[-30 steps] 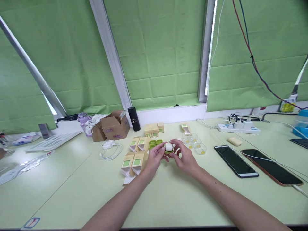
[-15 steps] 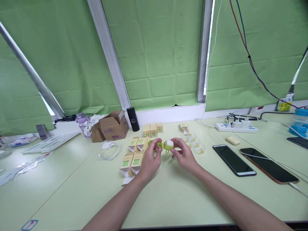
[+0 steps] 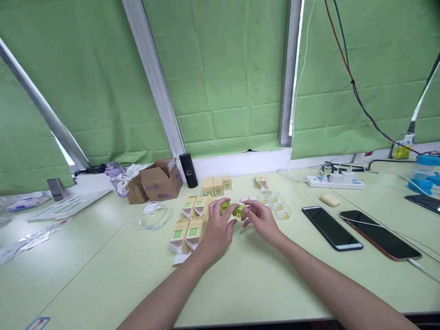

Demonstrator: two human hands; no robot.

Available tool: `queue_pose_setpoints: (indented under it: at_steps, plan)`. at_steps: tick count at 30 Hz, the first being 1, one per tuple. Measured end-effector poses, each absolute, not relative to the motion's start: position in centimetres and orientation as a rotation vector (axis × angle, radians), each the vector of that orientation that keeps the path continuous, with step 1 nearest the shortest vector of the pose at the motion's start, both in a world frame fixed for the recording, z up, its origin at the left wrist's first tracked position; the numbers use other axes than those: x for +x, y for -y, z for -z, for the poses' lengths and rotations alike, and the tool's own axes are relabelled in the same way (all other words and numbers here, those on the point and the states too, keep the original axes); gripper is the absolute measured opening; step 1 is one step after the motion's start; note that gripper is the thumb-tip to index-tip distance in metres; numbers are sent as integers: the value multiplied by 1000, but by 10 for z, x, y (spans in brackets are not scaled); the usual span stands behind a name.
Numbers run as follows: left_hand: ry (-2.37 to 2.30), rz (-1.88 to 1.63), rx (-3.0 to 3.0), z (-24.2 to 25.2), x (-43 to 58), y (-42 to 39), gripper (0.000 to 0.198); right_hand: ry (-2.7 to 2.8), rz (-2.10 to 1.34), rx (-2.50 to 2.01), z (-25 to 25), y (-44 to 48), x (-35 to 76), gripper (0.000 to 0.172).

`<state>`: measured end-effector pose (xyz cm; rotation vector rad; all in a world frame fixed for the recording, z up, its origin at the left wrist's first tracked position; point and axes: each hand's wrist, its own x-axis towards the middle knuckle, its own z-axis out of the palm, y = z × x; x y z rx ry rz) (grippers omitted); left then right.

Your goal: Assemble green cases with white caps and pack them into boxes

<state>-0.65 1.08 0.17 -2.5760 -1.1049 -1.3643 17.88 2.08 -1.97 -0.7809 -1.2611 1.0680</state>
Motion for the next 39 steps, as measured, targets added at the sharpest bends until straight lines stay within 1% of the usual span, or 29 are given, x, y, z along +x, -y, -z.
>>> queue_pose_setpoints:
  at_steps: [3, 6, 10, 14, 16, 18, 22, 23, 25, 27, 30, 34, 39]
  plan:
    - [1082, 1288, -2550, -1, -7, -10, 45, 1255, -1107, -806, 19, -20, 178, 51]
    - [1059, 1287, -2548, 0, -7, -12, 45, 1272, -1141, -827, 16, -19, 177, 53]
    - [1067, 1341, -2587, 4, -8, -16, 42, 1320, -1134, -849, 14, -18, 179, 54]
    - [1225, 1466, -2663, 4, -7, -17, 41, 1398, -1025, -931, 14, -19, 185, 54]
    - [1343, 1529, -2702, 1, -5, -16, 41, 1477, -898, -1030, 12, -18, 190, 49]
    - [1455, 1605, -2716, -2, -4, -16, 40, 1601, -683, -1183, 6, -16, 195, 39]
    - [1624, 1839, -2674, -6, -2, -18, 37, 1901, 30, -1635, -13, -9, 209, 24]
    - [1659, 1897, -2656, -5, -2, -19, 36, 1928, 134, -1748, -18, -9, 212, 21]
    - [1731, 1978, -2615, -4, -2, -23, 34, 1930, 228, -1944, -27, -9, 221, 22]
    - [1812, 2018, -2581, 0, -2, -27, 35, 1907, 198, -2122, -33, -11, 230, 23]
    - [1906, 2084, -2585, 5, -4, -34, 45, 1899, 127, -2298, -38, -16, 243, 25]
    - [1895, 2262, -2631, 10, -6, -41, 55, 1961, 88, -2367, -38, -19, 251, 21]
    - [1899, 2415, -2686, 7, -6, -43, 60, 2029, 68, -2345, -35, -16, 239, 24]
